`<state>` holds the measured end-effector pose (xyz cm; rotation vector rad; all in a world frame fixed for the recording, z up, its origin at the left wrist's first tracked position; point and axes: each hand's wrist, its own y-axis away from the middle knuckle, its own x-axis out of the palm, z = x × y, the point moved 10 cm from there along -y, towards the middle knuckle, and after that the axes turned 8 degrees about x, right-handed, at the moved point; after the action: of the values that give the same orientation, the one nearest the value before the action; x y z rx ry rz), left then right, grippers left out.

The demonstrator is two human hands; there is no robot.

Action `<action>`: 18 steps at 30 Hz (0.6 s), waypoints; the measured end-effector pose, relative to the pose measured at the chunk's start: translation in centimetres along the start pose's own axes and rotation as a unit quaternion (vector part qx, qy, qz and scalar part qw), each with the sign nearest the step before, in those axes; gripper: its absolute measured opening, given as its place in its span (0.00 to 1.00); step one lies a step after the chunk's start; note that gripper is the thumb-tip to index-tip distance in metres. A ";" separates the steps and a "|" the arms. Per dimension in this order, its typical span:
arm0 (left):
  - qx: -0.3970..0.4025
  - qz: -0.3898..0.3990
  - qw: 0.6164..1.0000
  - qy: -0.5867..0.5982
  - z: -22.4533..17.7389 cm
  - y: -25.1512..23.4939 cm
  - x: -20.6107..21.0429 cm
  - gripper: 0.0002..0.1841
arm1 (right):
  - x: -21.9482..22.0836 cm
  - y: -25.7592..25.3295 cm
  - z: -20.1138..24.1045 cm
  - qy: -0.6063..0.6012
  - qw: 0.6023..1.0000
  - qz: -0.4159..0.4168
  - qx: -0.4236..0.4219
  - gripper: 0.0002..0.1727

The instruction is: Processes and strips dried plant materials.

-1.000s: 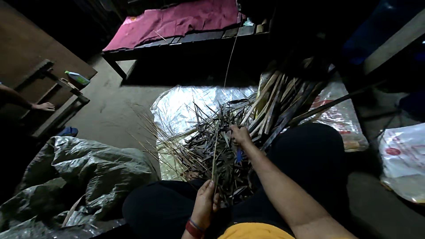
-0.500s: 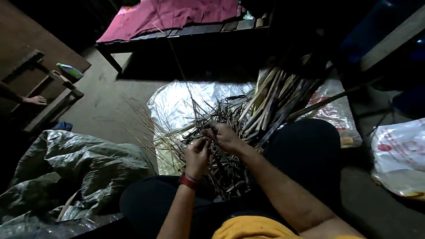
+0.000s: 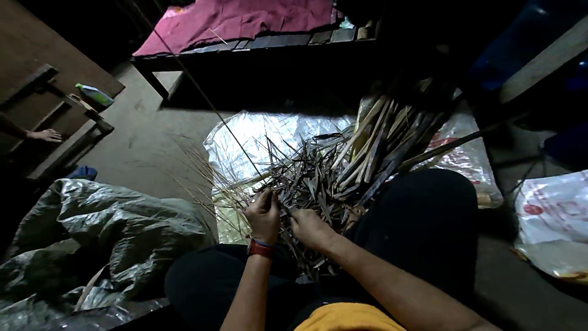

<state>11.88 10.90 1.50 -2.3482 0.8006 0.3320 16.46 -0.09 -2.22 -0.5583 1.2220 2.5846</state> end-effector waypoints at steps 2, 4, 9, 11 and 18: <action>0.003 0.004 1.000 0.020 0.1 0.4 -0.4 0.09 | 1.6 -1.2 -1.5 0.037 0.998 0.032 0.036 0.18; 0.015 0.000 0.999 0.044 -0.1 0.5 -1.0 0.09 | 3.7 -2.6 -4.2 0.066 0.991 0.071 0.088 0.17; -0.009 -0.023 0.996 0.084 0.9 0.6 -2.4 0.08 | 3.6 -4.5 -6.4 0.062 0.984 0.085 0.144 0.17; -0.012 -0.029 0.994 0.104 0.8 0.8 -2.3 0.08 | 3.7 -5.6 -7.5 -0.033 0.982 0.084 0.165 0.18; 0.025 -0.102 0.988 0.112 -1.3 -3.2 -7.1 0.07 | 3.2 -7.7 -12.3 -0.105 0.960 0.052 0.256 0.23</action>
<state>8.32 15.36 6.97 -2.4218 0.6546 -0.0399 19.33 -4.76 -16.05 -0.1120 1.7843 2.1917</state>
